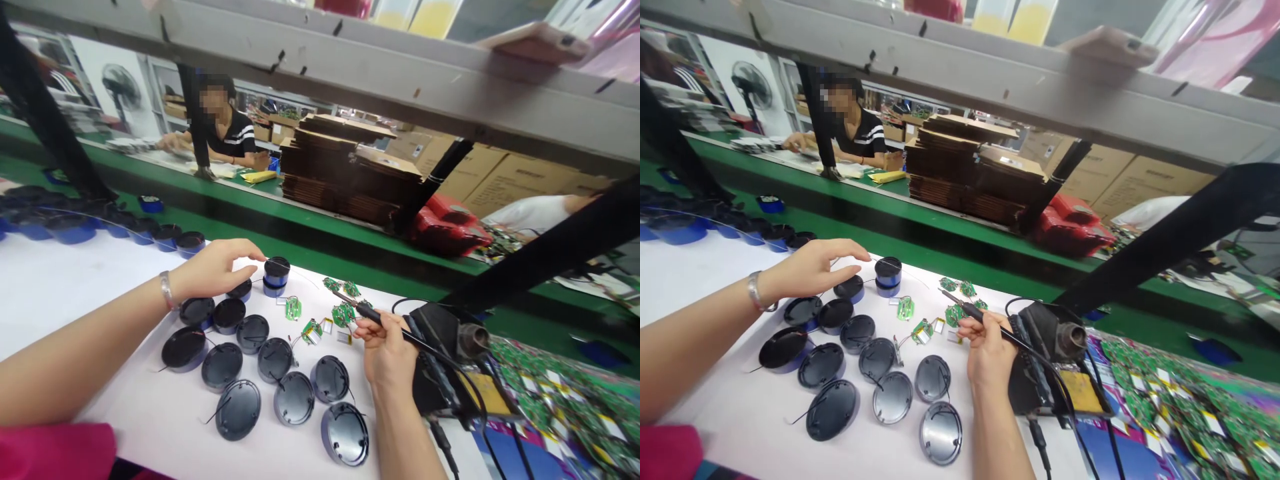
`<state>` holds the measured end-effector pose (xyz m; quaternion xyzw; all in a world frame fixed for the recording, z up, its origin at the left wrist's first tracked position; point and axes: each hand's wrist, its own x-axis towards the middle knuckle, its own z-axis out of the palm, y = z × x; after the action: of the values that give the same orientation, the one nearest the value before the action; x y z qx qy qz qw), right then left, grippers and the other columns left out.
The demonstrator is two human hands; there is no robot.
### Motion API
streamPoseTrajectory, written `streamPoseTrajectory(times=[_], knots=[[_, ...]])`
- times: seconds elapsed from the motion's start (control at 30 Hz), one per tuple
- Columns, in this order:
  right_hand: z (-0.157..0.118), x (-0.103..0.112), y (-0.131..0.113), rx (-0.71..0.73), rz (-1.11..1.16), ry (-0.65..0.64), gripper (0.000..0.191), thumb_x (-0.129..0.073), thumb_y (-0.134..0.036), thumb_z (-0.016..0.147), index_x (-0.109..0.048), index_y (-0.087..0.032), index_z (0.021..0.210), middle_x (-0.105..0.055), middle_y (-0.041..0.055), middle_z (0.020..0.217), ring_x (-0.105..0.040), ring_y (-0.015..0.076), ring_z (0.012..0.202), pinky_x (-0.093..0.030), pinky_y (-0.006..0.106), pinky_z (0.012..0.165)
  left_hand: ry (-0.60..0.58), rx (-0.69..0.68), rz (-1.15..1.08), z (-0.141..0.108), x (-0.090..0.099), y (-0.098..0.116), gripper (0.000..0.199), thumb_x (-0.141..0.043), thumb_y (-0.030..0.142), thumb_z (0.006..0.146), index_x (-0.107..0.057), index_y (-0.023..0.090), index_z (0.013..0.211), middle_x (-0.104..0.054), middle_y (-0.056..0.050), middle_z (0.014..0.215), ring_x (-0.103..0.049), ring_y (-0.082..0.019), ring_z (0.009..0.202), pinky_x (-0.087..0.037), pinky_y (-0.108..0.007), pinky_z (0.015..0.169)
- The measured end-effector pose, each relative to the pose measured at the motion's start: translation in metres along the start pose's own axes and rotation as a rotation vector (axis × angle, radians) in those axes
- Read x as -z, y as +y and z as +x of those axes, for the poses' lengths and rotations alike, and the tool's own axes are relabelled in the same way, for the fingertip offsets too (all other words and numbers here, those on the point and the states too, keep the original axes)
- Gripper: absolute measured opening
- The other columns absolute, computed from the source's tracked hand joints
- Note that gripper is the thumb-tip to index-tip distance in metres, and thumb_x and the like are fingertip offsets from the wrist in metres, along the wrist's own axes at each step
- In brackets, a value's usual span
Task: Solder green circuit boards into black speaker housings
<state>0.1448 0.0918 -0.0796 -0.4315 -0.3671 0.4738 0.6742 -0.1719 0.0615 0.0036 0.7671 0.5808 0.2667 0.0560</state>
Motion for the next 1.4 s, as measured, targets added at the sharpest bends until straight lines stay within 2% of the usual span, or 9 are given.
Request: streamPoseTrajectory(times=[0.23, 0.47, 0.63, 0.9, 1.2, 1.4], knots=[[-0.002, -0.001, 0.005, -0.028, 0.024, 0.013, 0.036, -0.075, -0.043, 0.066, -0.053, -0.018, 0.079, -0.068, 0.0034, 0.054, -0.062, 0.0160, 0.041, -0.053, 0.026, 0.044, 0.022, -0.043, -0.013, -0.007, -0.002, -0.001, 0.030, -0.051, 0.037, 0.090, -0.071, 0.019, 0.102, -0.073, -0.004, 0.111, -0.068, -0.021, 0.101, -0.050, -0.029, 0.096], [-0.004, -0.002, 0.010, 0.000, -0.010, 0.084, 0.041, -0.082, -0.045, 0.064, -0.062, -0.011, 0.078, -0.067, 0.0032, 0.055, -0.060, 0.0131, 0.041, -0.052, 0.022, 0.043, 0.003, -0.029, -0.019, -0.005, -0.007, -0.004, 0.029, -0.051, 0.037, 0.089, -0.071, 0.019, 0.100, -0.073, -0.005, 0.109, -0.068, -0.021, 0.100, -0.051, -0.030, 0.092], [-0.005, -0.003, 0.013, 0.009, -0.017, 0.129, 0.043, -0.083, -0.047, 0.065, -0.063, -0.011, 0.076, -0.067, 0.0029, 0.055, -0.060, 0.0127, 0.041, -0.052, 0.023, 0.044, -0.001, -0.024, -0.026, -0.005, -0.009, -0.008, 0.028, -0.051, 0.037, 0.089, -0.071, 0.020, 0.099, -0.073, -0.004, 0.108, -0.068, -0.021, 0.099, -0.051, -0.028, 0.089], [-0.004, -0.005, 0.017, -0.008, -0.015, 0.117, 0.042, -0.082, -0.048, 0.067, -0.061, -0.013, 0.075, -0.068, 0.0037, 0.056, -0.061, 0.0129, 0.043, -0.053, 0.023, 0.047, -0.015, 0.000, -0.035, -0.006, -0.011, -0.009, 0.029, -0.051, 0.039, 0.088, -0.071, 0.021, 0.099, -0.074, -0.003, 0.108, -0.068, -0.021, 0.098, -0.053, -0.026, 0.075], [-0.004, -0.006, 0.018, 0.000, -0.008, 0.098, 0.042, -0.083, -0.048, 0.066, -0.061, -0.013, 0.076, -0.068, 0.0034, 0.056, -0.061, 0.0141, 0.042, -0.054, 0.024, 0.045, -0.039, -0.003, -0.024, -0.007, -0.011, -0.011, 0.031, -0.050, 0.041, 0.088, -0.071, 0.020, 0.098, -0.074, -0.004, 0.108, -0.068, -0.022, 0.098, -0.052, -0.029, 0.087], [-0.005, -0.008, 0.015, 0.004, -0.008, 0.085, 0.042, -0.083, -0.047, 0.065, -0.060, -0.014, 0.075, -0.068, 0.0028, 0.056, -0.061, 0.0140, 0.043, -0.054, 0.025, 0.045, -0.048, 0.019, -0.031, -0.006, -0.010, -0.009, 0.032, -0.050, 0.042, 0.087, -0.071, 0.020, 0.099, -0.074, -0.005, 0.108, -0.068, -0.023, 0.100, -0.053, -0.030, 0.089]])
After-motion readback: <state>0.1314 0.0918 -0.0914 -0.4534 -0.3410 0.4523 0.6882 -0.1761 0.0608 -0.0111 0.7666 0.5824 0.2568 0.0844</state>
